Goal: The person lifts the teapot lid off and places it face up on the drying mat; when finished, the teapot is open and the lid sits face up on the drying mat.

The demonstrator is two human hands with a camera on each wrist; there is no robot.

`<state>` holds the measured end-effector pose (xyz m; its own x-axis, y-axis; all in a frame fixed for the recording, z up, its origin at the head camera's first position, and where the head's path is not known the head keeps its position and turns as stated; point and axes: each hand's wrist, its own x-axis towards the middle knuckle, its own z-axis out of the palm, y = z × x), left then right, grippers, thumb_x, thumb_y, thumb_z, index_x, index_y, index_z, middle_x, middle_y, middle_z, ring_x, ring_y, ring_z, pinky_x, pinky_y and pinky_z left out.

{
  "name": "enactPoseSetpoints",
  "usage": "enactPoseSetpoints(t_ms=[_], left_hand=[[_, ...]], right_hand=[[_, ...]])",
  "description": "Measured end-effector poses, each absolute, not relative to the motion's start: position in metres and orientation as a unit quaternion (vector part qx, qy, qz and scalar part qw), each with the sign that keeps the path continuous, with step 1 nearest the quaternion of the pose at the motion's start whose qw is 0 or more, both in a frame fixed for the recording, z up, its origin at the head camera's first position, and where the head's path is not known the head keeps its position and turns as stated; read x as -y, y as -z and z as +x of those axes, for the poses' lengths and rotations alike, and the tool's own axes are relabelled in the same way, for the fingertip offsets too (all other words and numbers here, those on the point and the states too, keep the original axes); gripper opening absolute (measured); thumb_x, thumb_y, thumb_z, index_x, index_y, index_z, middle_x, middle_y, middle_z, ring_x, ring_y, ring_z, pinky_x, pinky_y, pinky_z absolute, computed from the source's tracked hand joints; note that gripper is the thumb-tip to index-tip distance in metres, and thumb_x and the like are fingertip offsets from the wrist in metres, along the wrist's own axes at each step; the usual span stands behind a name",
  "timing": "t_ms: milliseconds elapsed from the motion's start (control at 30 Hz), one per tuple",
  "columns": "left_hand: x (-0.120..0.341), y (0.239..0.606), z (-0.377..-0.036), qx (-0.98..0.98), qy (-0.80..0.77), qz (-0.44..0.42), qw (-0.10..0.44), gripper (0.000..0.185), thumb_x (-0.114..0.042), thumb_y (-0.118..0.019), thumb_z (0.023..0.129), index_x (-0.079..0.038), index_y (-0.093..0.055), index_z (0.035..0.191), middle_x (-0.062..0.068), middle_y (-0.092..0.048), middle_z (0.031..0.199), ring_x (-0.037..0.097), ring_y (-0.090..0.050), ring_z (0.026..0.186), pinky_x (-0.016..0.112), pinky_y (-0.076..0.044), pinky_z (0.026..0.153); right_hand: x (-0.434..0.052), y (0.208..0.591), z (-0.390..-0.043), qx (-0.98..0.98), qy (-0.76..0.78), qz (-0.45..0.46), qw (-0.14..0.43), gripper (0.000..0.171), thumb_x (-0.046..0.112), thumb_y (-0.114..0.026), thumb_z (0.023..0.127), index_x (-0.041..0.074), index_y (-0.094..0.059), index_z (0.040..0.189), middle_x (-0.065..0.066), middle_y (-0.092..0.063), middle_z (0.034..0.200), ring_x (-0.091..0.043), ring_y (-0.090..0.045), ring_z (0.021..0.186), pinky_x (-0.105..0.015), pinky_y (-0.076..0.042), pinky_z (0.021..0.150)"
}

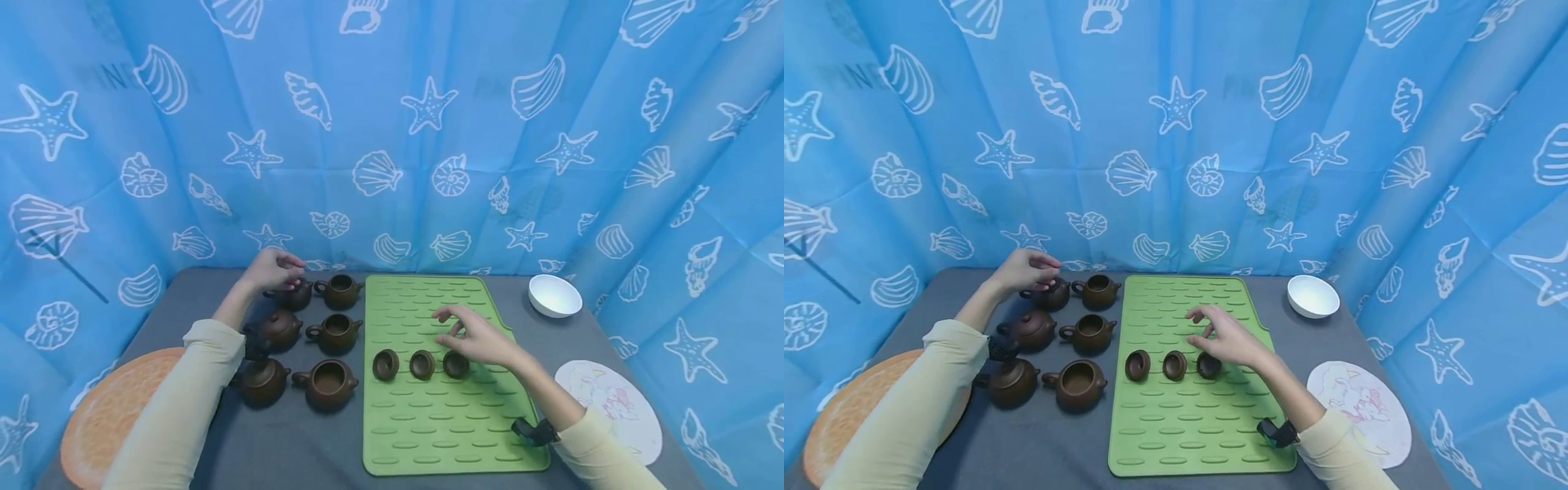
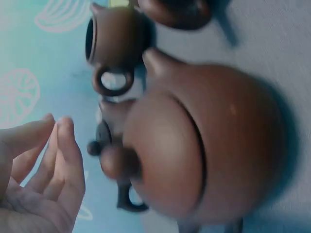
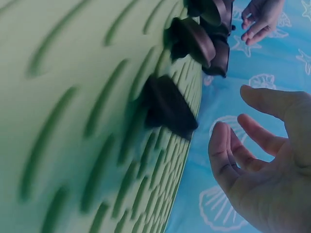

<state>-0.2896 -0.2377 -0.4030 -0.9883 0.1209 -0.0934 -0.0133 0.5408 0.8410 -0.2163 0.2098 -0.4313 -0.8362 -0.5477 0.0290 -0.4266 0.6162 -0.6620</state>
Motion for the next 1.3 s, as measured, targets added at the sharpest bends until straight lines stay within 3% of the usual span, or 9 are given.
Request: enactPoseSetpoints(t_ms=[233, 500, 633, 800, 933, 1067, 1300], left_hand=[[0.260, 0.410, -0.285, -0.907, -0.420, 0.019, 0.037, 0.027, -0.007, -0.067, 0.106, 0.009, -0.072, 0.128, 0.029, -0.073, 0.122, 0.041, -0.075, 0.109, 0.043, -0.065, 0.089], [0.287, 0.426, -0.286, -0.928, -0.370, 0.023, 0.042, 0.024, -0.009, -0.068, 0.105, 0.007, -0.075, 0.122, 0.028, -0.077, 0.120, 0.038, -0.074, 0.107, 0.037, -0.061, 0.082], [0.297, 0.431, -0.286, -0.928, -0.367, 0.015, 0.055, 0.023, -0.008, -0.067, 0.105, 0.007, -0.076, 0.121, 0.027, -0.078, 0.117, 0.037, -0.075, 0.103, 0.038, -0.062, 0.079], [0.302, 0.436, -0.284, -0.928, -0.366, -0.003, 0.064, 0.022, -0.008, -0.065, 0.107, 0.005, -0.076, 0.120, 0.025, -0.078, 0.113, 0.037, -0.074, 0.098, 0.038, -0.061, 0.077], [0.305, 0.441, -0.285, -0.929, -0.364, -0.011, 0.064, 0.022, -0.010, -0.065, 0.107, 0.003, -0.077, 0.119, 0.023, -0.077, 0.111, 0.036, -0.074, 0.097, 0.037, -0.061, 0.076], [0.306, 0.444, -0.286, -0.928, -0.368, -0.009, 0.064, 0.022, -0.011, -0.066, 0.107, 0.003, -0.077, 0.120, 0.023, -0.077, 0.112, 0.035, -0.073, 0.096, 0.036, -0.061, 0.075], [0.306, 0.445, -0.285, -0.926, -0.372, -0.008, 0.060, 0.023, -0.011, -0.065, 0.107, 0.004, -0.077, 0.121, 0.022, -0.077, 0.109, 0.034, -0.072, 0.094, 0.031, -0.056, 0.071]], right_hand=[[-0.173, 0.425, -0.232, -0.884, 0.365, -0.276, 0.098, 0.042, 0.016, -0.072, 0.105, 0.003, -0.062, 0.143, -0.028, -0.066, 0.139, -0.026, -0.072, 0.106, -0.030, -0.062, 0.084], [-0.123, 0.413, -0.254, -0.864, 0.396, -0.298, 0.096, 0.036, 0.017, -0.072, 0.104, 0.004, -0.065, 0.137, -0.023, -0.071, 0.133, -0.029, -0.074, 0.106, -0.033, -0.064, 0.085], [-0.094, 0.407, -0.268, -0.841, 0.429, -0.309, 0.112, 0.035, 0.014, -0.071, 0.105, 0.001, -0.065, 0.136, -0.024, -0.070, 0.131, -0.032, -0.076, 0.102, -0.041, -0.067, 0.082], [-0.056, 0.401, -0.282, -0.818, 0.461, -0.320, 0.127, 0.032, 0.008, -0.069, 0.104, -0.005, -0.064, 0.134, -0.026, -0.069, 0.126, -0.039, -0.078, 0.099, -0.034, -0.067, 0.074], [-0.027, 0.397, -0.289, -0.813, 0.468, -0.321, 0.133, 0.031, 0.007, -0.069, 0.104, -0.003, -0.065, 0.133, -0.024, -0.070, 0.124, -0.035, -0.077, 0.093, -0.028, -0.066, 0.071], [-0.002, 0.396, -0.297, -0.809, 0.476, -0.313, 0.145, 0.030, 0.006, -0.069, 0.104, -0.003, -0.065, 0.132, -0.025, -0.071, 0.124, -0.033, -0.076, 0.091, -0.030, -0.066, 0.073], [0.028, 0.404, -0.309, -0.799, 0.497, -0.292, 0.170, 0.030, 0.003, -0.064, 0.106, -0.006, -0.064, 0.134, -0.030, -0.069, 0.124, -0.055, -0.072, 0.109, -0.058, -0.064, 0.094]])
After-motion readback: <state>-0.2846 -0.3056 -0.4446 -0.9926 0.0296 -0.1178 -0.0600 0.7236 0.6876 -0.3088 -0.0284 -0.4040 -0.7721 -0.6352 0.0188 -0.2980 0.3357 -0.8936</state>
